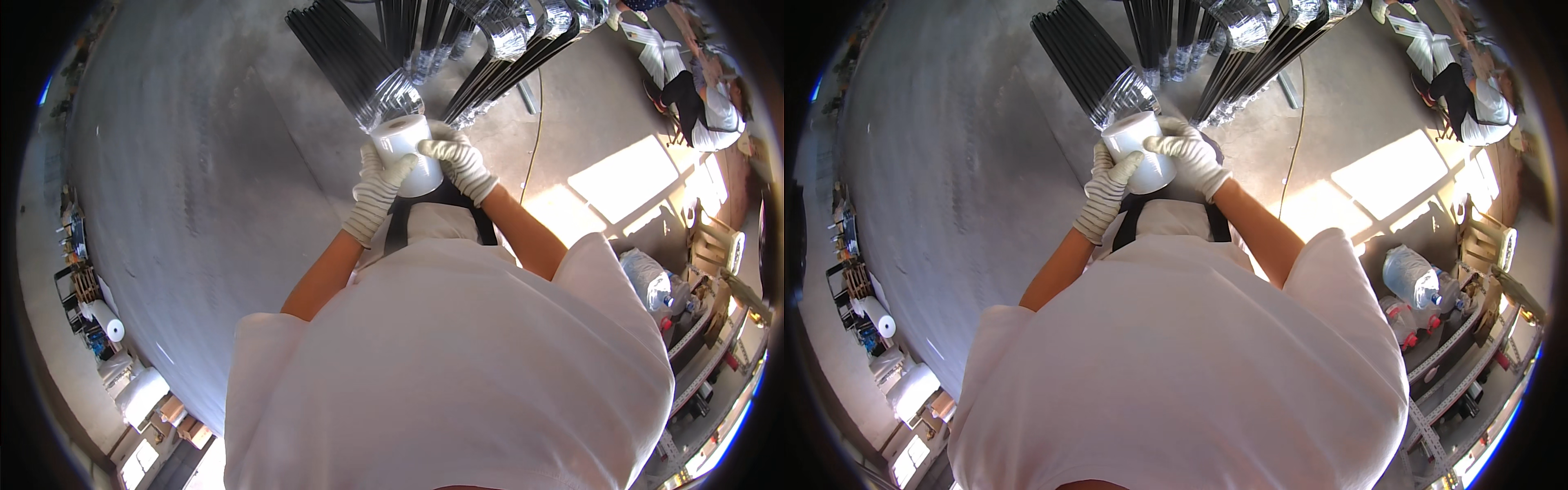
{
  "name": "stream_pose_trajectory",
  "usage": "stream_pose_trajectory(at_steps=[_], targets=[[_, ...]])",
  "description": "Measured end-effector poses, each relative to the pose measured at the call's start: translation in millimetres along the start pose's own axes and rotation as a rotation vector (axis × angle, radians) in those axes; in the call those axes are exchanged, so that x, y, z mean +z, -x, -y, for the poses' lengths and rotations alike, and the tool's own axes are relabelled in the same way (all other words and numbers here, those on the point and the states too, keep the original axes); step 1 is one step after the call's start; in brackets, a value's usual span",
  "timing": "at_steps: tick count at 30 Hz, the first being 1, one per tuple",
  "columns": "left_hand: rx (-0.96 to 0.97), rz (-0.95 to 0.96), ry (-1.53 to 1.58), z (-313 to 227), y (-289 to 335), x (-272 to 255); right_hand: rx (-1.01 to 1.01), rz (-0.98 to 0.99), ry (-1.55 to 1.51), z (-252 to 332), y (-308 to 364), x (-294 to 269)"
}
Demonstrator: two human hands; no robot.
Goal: The person wraps bundles of curved black metal tubes with clear plastic wrap by rotating a roll of film around them. The person then moves the wrapped bundles to a stack.
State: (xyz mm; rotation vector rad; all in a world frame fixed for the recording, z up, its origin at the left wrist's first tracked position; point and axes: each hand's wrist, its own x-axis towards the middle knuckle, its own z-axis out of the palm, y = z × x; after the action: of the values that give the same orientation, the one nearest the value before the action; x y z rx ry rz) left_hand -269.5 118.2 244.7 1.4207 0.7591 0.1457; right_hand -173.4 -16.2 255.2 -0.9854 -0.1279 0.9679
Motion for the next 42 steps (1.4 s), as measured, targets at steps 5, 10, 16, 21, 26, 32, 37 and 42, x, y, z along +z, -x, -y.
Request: stream_pose_trajectory(at_steps=[5, 10, 16, 21, 26, 32, 37, 42], targets=[[-0.143, -0.077, 0.524, -10.1, 1.9, 30.9, 0.13, 0.007, -0.57, -24.2, -17.1, -1.6], [-0.241, -0.06, 0.642, -38.1, 11.6, 28.9, 0.135, -0.19, -0.394, -8.5, -23.2, 8.7], [0.838, 0.174, -1.394, -98.2, -46.7, -32.3, -0.132, -0.172, -0.036, -26.2, -13.3, -12.6], [1.207, 0.65, -2.023, -120.9, -120.6, -14.5, -0.201, -0.14, 0.029, -30.8, -8.7, -13.4], [1.223, 0.877, -1.959, -131.2, -137.5, -8.5, -0.205, -0.213, 0.059, -19.0, -6.9, -24.9], [1.104, 0.973, -1.714, -130.4, -129.9, -10.8, -0.093, -0.395, 0.483, 7.4, -74.7, -109.7], [0.97, 0.815, -1.652, -130.4, -136.3, -18.5, -0.171, -0.181, 0.634, 28.5, -182.8, -79.0], [1.015, 0.715, -1.643, -135.2, -143.4, -31.7, -0.211, 0.433, 0.685, -9.6, -254.7, -47.7]])
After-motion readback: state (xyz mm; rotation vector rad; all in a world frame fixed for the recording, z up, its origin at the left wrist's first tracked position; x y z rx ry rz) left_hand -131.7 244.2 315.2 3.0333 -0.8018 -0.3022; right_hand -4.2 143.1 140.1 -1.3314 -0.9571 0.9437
